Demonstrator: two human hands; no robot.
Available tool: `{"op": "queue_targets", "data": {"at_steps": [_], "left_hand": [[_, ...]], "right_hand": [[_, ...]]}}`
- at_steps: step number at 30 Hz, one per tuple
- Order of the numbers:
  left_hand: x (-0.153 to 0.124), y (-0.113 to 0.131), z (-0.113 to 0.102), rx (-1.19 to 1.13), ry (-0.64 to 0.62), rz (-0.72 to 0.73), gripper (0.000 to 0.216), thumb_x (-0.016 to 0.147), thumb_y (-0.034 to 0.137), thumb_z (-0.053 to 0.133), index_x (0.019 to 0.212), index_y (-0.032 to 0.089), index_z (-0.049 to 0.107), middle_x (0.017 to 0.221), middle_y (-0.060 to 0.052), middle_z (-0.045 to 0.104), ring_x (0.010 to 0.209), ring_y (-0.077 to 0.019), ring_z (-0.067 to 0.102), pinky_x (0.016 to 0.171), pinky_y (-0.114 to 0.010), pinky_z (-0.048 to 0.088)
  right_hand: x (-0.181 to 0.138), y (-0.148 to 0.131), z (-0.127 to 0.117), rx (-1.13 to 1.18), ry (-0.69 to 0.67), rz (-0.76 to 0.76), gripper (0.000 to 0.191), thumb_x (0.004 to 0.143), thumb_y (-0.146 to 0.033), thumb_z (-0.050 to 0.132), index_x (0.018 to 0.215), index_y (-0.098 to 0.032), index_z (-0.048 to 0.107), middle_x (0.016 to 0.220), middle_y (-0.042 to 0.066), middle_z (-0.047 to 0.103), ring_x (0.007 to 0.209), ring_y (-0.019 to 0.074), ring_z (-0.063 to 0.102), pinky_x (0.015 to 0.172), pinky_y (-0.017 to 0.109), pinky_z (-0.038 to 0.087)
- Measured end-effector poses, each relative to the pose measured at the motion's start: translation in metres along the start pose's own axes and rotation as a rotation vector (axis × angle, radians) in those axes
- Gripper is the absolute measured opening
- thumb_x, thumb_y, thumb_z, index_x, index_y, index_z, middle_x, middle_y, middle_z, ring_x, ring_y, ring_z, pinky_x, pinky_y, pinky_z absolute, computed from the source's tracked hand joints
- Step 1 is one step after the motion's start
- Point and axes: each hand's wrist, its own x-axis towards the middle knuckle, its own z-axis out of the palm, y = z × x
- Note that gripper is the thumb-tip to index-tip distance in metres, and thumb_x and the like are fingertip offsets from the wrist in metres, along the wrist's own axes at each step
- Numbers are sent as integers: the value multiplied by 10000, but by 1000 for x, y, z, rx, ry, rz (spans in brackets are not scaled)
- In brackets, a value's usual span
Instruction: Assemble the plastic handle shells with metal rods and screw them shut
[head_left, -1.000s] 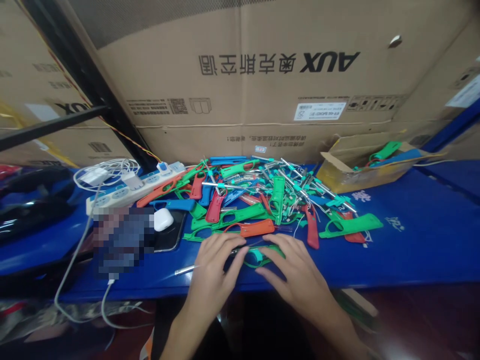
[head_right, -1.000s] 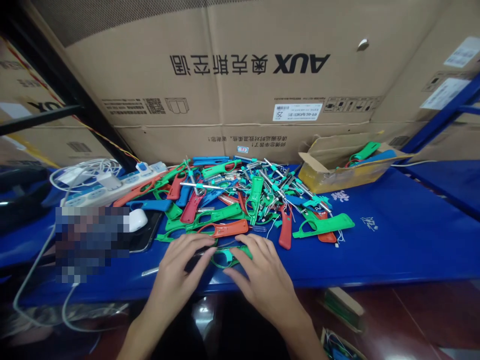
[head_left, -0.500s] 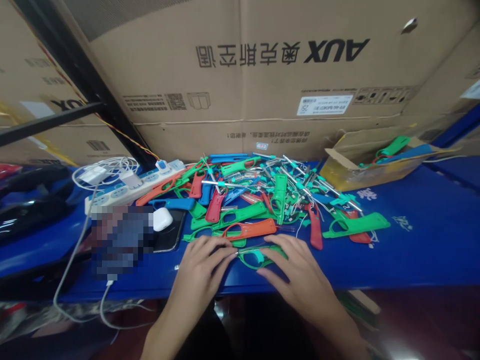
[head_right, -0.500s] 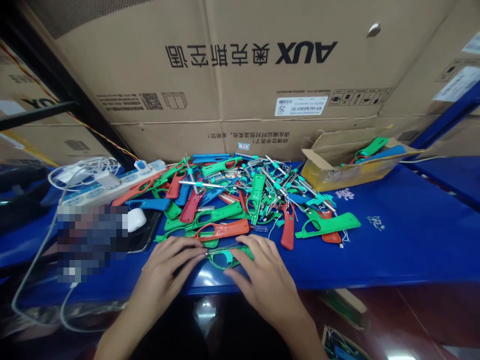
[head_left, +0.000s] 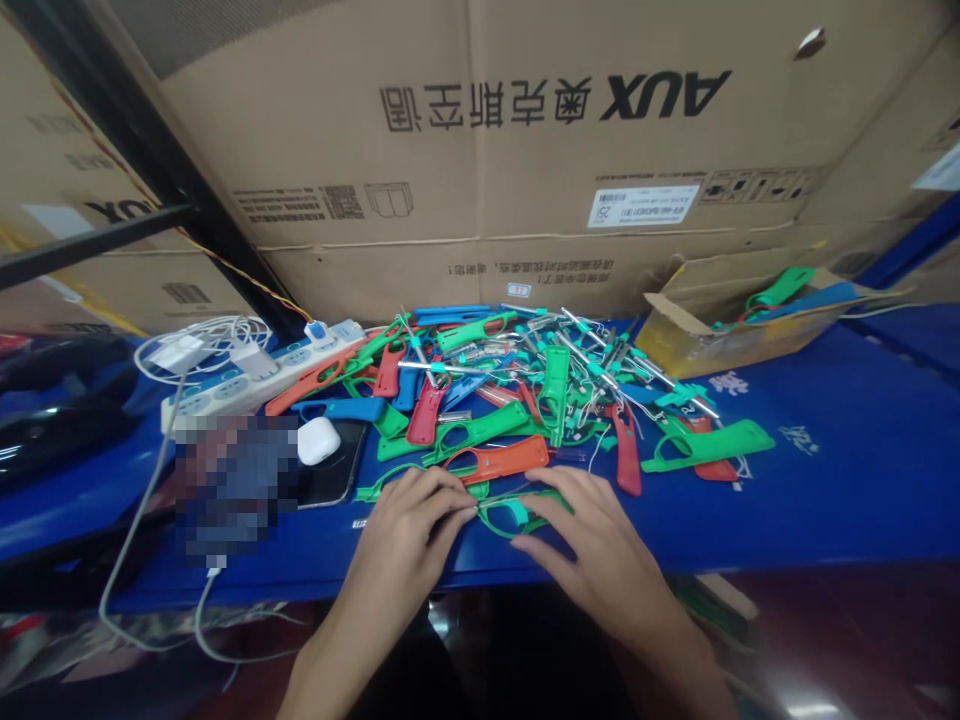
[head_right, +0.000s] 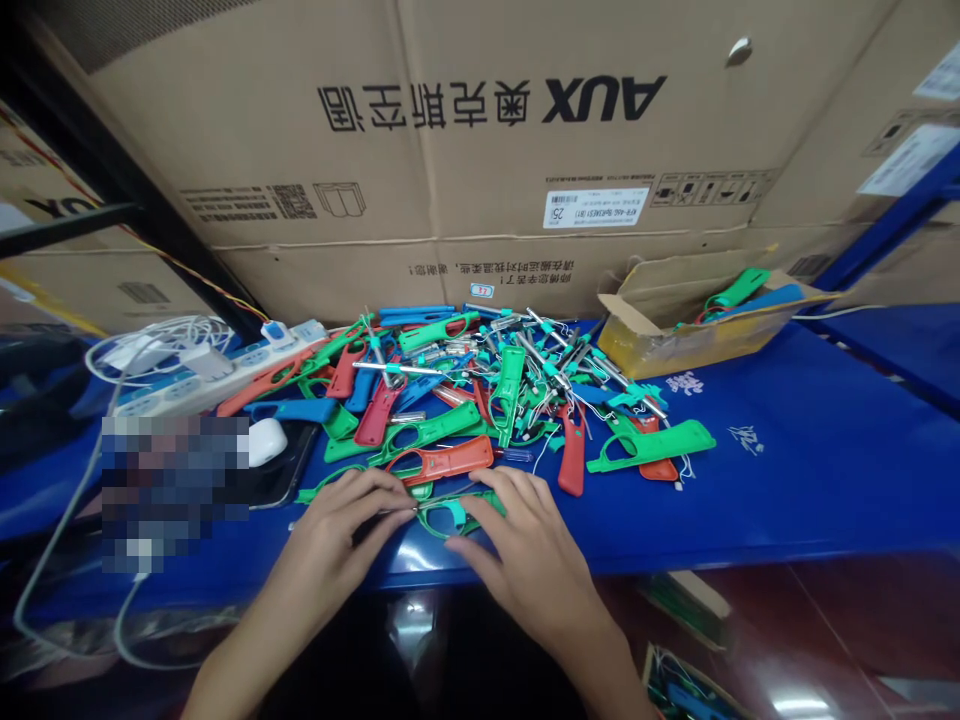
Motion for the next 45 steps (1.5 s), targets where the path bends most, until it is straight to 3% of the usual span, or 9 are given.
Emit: {"op": "queue_targets", "data": {"at_steps": [9, 14, 21, 26, 31, 36, 45], "left_hand": [[3, 6, -19, 173, -161, -13, 138, 1004, 225, 601, 921, 255, 707, 951, 5, 712, 882, -231, 629, 779, -377, 403], [3, 9, -18, 217, -197, 4, 112, 1009, 201, 556, 978, 224, 661, 1022, -25, 687, 951, -257, 624, 815, -404, 434], [4, 13, -16, 145, -158, -13, 85, 1019, 256, 564, 1078, 231, 621, 1106, -35, 666, 1033, -252, 625, 860, -407, 465], [20, 26, -7, 126, -156, -43, 128, 1036, 302, 549, 1065, 227, 649, 1115, -40, 678, 1049, -250, 626, 897, -421, 473], [49, 43, 6, 299, -318, -62, 219, 1041, 310, 530, 1007, 198, 715, 1064, -65, 716, 1078, -302, 645, 943, -490, 471], [74, 57, 8, 355, -465, -33, 204, 1006, 217, 540, 981, 138, 726, 1087, -119, 719, 1036, -317, 689, 928, -490, 503], [75, 50, 4, 291, -459, 26, 204, 970, 173, 531, 895, 172, 721, 987, -98, 743, 945, -287, 730, 872, -442, 537]], "right_hand": [[-4, -2, -2, 3, 8, -29, 230, 1004, -410, 638, 1193, -291, 692, 1389, 43, 607, 1291, 286, 525, 1033, 493, 495], [-3, -3, -1, -4, 124, -74, 259, 977, -428, 678, 1149, -234, 687, 1298, 72, 658, 1223, 289, 565, 1033, 505, 469], [-4, 1, 0, 78, 296, -8, 241, 1000, -336, 661, 1213, -223, 655, 1273, 77, 663, 1222, 268, 560, 1020, 470, 468], [-4, 1, -3, 177, 368, 7, 224, 988, -241, 669, 1212, -235, 663, 1240, 66, 674, 1208, 246, 572, 1034, 439, 469], [-9, 3, -10, 328, 496, 112, 142, 998, -165, 615, 1083, -248, 693, 1109, 37, 701, 1074, 198, 636, 958, 359, 506], [-11, 4, -10, 367, 478, 165, 107, 1000, -196, 622, 1041, -249, 705, 1096, 37, 703, 1068, 196, 645, 958, 341, 505], [-10, 5, -9, 347, 454, 143, 107, 1009, -220, 608, 1035, -241, 709, 1095, 60, 705, 1063, 223, 655, 937, 369, 528]]}}
